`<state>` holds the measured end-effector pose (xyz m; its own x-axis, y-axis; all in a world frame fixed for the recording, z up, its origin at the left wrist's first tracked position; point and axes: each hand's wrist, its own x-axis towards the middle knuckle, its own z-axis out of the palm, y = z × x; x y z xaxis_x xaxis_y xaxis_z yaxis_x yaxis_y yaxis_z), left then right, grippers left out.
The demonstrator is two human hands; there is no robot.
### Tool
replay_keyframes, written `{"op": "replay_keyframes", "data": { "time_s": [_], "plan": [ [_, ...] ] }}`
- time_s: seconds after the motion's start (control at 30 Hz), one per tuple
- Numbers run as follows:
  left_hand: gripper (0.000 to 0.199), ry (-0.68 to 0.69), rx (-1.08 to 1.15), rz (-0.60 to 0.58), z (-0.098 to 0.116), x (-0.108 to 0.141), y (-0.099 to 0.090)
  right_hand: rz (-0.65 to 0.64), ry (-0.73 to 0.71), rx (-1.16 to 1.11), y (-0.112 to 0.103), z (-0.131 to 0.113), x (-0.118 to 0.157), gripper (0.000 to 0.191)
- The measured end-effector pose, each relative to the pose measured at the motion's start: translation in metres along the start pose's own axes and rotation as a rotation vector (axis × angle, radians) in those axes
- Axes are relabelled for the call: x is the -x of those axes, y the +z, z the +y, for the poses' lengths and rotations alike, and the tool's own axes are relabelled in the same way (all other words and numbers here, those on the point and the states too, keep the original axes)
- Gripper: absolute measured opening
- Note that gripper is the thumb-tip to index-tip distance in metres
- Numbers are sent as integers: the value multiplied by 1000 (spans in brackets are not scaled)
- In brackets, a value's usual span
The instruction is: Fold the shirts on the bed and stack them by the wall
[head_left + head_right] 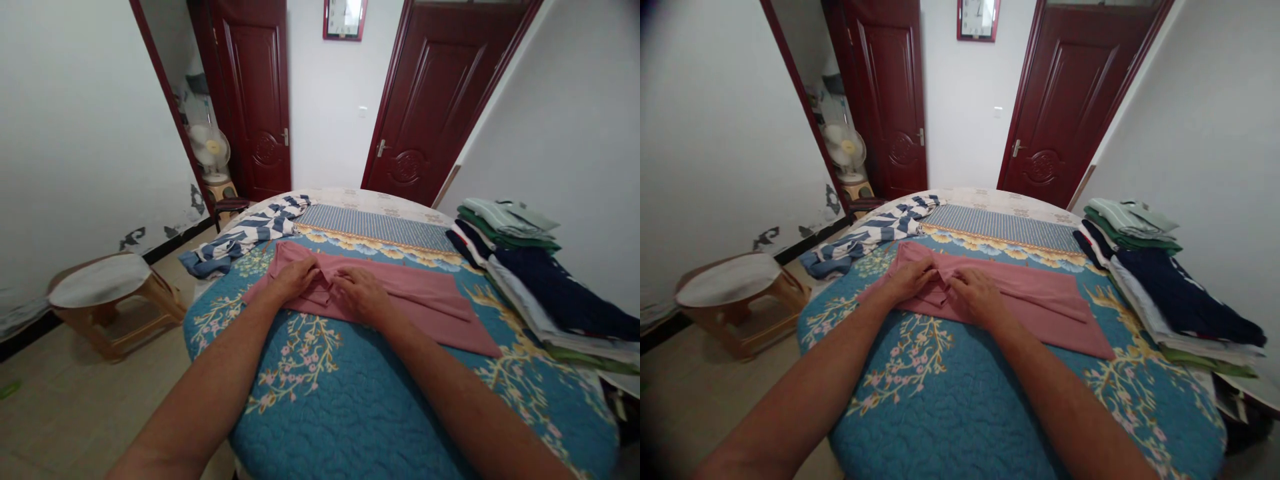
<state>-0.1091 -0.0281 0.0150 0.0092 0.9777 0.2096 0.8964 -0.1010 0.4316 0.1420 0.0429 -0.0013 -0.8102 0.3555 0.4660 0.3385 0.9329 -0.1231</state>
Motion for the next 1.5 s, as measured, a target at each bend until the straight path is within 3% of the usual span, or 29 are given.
{"op": "replay_keyframes", "data": {
  "time_s": [0.2,0.4,0.6,0.67,0.77,0.9,1.07,1.2,1.3,1.5],
  "plan": [
    [29,47,135,7,-21,2,-4,-21,-58,34,25,-5,-21,21],
    [53,-83,216,-42,-57,18,-30,243,311,-247,24,8,-18,18],
    [78,-65,175,-230,-59,30,-49,184,352,-282,26,13,-18,12],
    [74,-67,154,-227,-56,30,-50,148,303,-248,27,12,-18,11],
    [51,-62,169,-218,-58,29,-47,105,232,-216,28,8,-18,15],
    [26,-41,137,-141,-64,20,-42,125,209,-264,32,6,-19,37],
    [30,-153,59,176,-65,-3,-29,189,417,-335,38,12,-23,35],
    [31,-174,105,162,-68,-11,-17,236,494,-334,38,16,-25,31],
    [49,-191,103,154,-73,-10,-13,242,487,-333,38,18,-25,31],
    [46,-278,78,289,-71,-6,-18,249,425,-237,39,14,-22,29]
  ]
}}
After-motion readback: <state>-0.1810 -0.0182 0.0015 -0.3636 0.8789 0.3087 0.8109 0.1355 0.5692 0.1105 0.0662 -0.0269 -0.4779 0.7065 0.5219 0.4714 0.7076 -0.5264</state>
